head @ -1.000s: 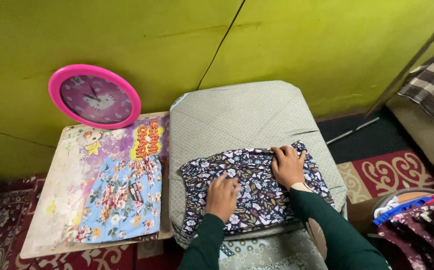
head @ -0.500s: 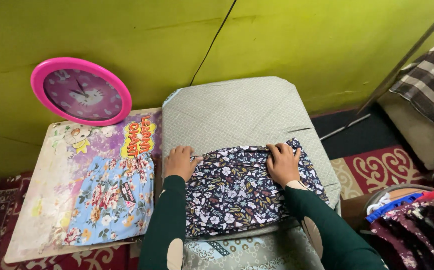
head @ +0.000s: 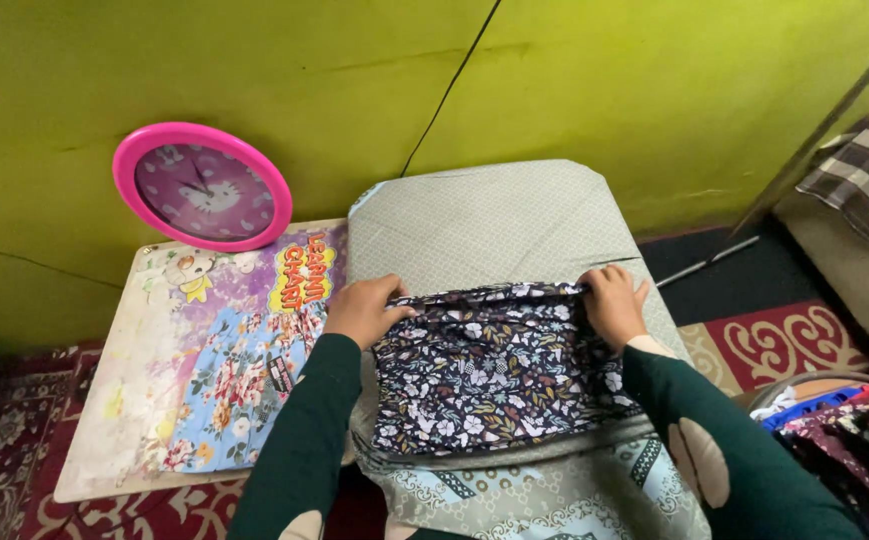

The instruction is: Folding a floral patterned piece of clothing on a cushioned surface.

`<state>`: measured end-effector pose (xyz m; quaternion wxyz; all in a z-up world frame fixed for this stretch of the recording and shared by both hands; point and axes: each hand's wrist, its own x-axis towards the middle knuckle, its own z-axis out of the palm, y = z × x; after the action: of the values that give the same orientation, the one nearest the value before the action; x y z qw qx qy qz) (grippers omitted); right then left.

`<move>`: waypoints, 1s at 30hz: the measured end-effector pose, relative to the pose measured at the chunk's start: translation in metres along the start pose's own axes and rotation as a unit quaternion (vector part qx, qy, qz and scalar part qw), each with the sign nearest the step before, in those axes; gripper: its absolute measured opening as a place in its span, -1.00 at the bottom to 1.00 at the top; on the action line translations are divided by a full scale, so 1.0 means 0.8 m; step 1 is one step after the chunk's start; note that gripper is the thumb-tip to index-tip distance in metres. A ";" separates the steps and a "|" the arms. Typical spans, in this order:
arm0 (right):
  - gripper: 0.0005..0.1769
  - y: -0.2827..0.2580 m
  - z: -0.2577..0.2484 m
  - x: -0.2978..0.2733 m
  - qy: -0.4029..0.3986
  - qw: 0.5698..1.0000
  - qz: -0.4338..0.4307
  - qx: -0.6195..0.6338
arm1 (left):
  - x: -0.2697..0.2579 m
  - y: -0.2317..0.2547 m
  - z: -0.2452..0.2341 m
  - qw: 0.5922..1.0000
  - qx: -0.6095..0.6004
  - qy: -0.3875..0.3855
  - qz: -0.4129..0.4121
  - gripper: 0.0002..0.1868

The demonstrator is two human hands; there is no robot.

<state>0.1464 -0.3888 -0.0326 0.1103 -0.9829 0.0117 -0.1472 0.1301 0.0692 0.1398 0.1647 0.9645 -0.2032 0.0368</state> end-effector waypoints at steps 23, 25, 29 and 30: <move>-0.49 0.055 -0.119 -0.266 -0.066 0.991 -0.108 -0.039 | -0.257 0.056 0.126 0.995 -0.077 -0.055 -0.041 -0.81; -0.44 0.056 -0.130 -0.261 -0.113 0.987 -0.111 -0.026 | -0.262 0.055 0.117 0.994 -0.093 -0.049 -0.040 -0.82; -0.56 0.015 -0.178 -0.210 -0.127 0.987 -0.087 0.054 | -0.243 0.046 0.099 0.990 -0.130 0.002 -0.052 -0.89; -0.51 -0.002 -0.190 -0.194 -0.077 0.989 -0.095 0.083 | -0.236 0.041 0.098 0.991 -0.111 0.076 -0.016 -0.81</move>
<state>-0.0468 -0.4112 0.0648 0.1773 -0.9754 -0.1024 -0.0815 -0.0556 0.0869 0.0498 0.2864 0.9377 -0.1777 0.0841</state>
